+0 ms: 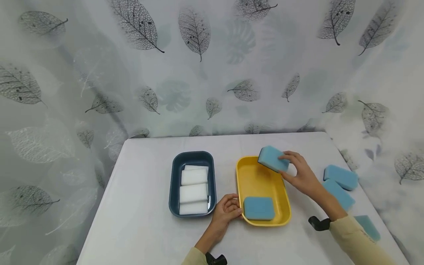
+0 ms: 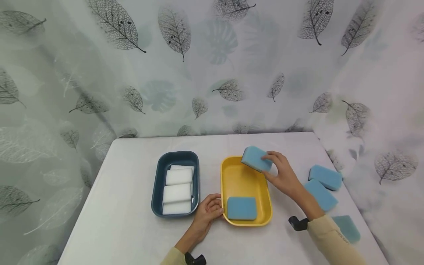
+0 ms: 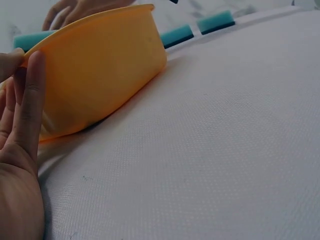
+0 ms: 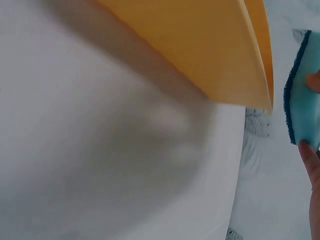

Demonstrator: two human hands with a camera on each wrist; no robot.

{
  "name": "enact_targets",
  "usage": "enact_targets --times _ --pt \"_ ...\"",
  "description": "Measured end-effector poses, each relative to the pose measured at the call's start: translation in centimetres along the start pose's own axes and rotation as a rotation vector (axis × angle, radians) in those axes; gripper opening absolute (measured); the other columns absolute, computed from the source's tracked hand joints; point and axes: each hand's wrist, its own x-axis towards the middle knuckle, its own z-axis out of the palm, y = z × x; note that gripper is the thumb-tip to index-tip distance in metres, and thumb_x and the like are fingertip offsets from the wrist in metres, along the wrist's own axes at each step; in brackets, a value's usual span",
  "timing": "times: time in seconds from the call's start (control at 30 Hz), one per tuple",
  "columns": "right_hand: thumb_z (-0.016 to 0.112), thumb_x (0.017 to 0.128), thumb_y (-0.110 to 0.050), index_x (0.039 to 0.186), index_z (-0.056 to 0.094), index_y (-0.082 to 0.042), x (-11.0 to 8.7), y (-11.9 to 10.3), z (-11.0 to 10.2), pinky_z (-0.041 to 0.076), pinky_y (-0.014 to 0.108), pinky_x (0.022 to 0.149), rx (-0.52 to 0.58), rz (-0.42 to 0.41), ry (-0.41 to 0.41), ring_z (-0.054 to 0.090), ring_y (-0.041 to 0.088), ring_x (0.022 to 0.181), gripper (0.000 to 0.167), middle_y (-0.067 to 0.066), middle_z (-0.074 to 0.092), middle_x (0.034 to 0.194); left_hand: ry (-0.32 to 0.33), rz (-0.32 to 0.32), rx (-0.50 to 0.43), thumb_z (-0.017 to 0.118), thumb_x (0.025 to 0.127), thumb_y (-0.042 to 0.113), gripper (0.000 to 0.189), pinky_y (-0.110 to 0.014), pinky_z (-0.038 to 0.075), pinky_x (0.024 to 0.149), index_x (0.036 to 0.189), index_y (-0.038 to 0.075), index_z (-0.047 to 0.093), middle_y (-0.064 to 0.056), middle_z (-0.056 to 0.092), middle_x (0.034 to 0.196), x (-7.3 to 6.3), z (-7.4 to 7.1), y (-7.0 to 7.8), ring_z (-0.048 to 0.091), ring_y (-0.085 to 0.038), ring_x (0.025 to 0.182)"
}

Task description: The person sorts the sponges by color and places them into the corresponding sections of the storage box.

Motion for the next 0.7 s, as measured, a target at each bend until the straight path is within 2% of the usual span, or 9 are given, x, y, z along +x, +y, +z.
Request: enact_targets --times 0.23,0.3,0.4,0.47,0.53,0.63,0.7 --pt "0.082 0.086 -0.003 0.131 0.061 -0.011 -0.5 -1.1 1.1 0.045 0.068 0.108 0.000 -0.068 -0.057 0.045 0.040 0.137 0.051 0.019 0.048 0.150 -0.006 0.001 0.010 0.073 0.092 -0.002 0.062 -0.024 0.064 0.081 0.147 -0.002 0.044 0.001 0.061 0.108 0.1 0.2 0.1 0.065 -0.007 0.092" --pt "0.083 0.086 -0.004 0.131 0.061 -0.011 -0.6 -1.2 1.5 0.047 0.059 0.111 -0.015 -0.097 -0.069 0.046 0.039 0.137 0.051 0.018 0.049 0.149 -0.003 -0.003 0.008 0.073 0.092 -0.003 0.061 -0.024 0.064 0.081 0.146 -0.001 0.044 0.001 0.062 0.108 0.0 0.2 0.1 0.065 -0.007 0.092" --pt "0.085 0.085 -0.006 0.131 0.062 -0.012 -0.8 -1.2 2.1 0.046 0.039 0.115 -0.029 -0.130 -0.087 0.048 0.037 0.136 0.052 0.017 0.051 0.147 0.004 -0.008 0.003 0.073 0.092 -0.002 0.061 -0.024 0.064 0.081 0.146 0.000 0.045 0.002 0.062 0.108 0.0 0.1 0.1 0.065 -0.008 0.092" --pt "0.086 0.084 -0.006 0.130 0.063 -0.012 -0.9 -1.1 2.5 0.045 0.037 0.115 -0.032 -0.138 -0.105 0.048 0.036 0.135 0.052 0.017 0.052 0.147 0.005 -0.011 0.001 0.074 0.092 -0.002 0.061 -0.024 0.064 0.081 0.146 0.000 0.045 0.002 0.062 0.108 0.0 0.1 0.1 0.064 -0.008 0.092" --pt "0.086 0.083 -0.005 0.130 0.063 -0.012 -0.9 -1.0 2.8 0.046 0.045 0.115 -0.026 -0.143 -0.131 0.048 0.037 0.135 0.053 0.017 0.052 0.146 0.003 -0.011 0.001 0.073 0.092 -0.002 0.062 -0.024 0.064 0.082 0.146 0.000 0.044 0.002 0.062 0.108 0.0 0.1 0.1 0.064 -0.007 0.092" --pt "0.085 0.083 -0.003 0.130 0.062 -0.013 -0.9 -0.9 3.2 0.047 0.063 0.110 -0.021 -0.152 -0.171 0.047 0.039 0.135 0.053 0.018 0.052 0.147 -0.002 -0.004 -0.002 0.073 0.092 -0.002 0.062 -0.024 0.064 0.081 0.147 -0.001 0.044 0.002 0.061 0.108 -0.1 0.1 0.1 0.064 -0.007 0.091" --pt "0.085 0.084 -0.003 0.129 0.063 -0.013 -0.9 -1.0 3.4 0.047 0.066 0.109 -0.021 -0.154 -0.200 0.048 0.040 0.135 0.052 0.019 0.052 0.146 -0.006 0.002 0.000 0.073 0.092 -0.001 0.062 -0.024 0.064 0.081 0.146 -0.002 0.043 0.002 0.062 0.108 -0.1 0.1 0.1 0.064 -0.007 0.091"
